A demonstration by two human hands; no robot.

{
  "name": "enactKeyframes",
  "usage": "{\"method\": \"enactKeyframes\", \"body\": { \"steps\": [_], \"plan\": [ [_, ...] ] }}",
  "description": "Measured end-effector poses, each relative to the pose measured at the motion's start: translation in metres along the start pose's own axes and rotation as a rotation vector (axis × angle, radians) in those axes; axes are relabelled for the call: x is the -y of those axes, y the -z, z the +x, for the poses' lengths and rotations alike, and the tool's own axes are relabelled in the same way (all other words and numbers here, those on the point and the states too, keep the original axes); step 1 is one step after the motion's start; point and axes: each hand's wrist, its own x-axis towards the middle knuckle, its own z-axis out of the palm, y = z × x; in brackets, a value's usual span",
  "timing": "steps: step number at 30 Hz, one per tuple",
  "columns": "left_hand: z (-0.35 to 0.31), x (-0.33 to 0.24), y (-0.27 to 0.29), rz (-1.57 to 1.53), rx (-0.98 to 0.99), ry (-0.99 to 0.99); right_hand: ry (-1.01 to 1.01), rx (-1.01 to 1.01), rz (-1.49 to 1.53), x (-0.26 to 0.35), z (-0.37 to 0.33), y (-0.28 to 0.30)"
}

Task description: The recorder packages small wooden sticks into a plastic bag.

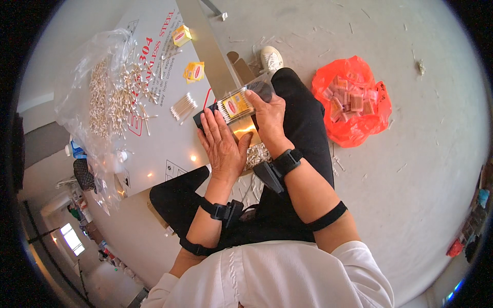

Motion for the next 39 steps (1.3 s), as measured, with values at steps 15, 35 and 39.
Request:
{"method": "enactKeyframes", "body": {
  "steps": [15, 35, 39],
  "plan": [
    [0.012, 0.126, 0.024, -0.339, -0.423, 0.173, 1.016, -0.128, -0.952, 0.03, -0.011, -0.002],
    [0.053, 0.123, 0.02, -0.075, -0.135, -0.081, 0.814, 0.501, -1.139, -0.019, -0.054, -0.066],
    [0.041, 0.122, 0.023, -0.113, -0.082, -0.12, 0.663, 0.431, -0.964, -0.027, -0.054, -0.061]
  ]
}}
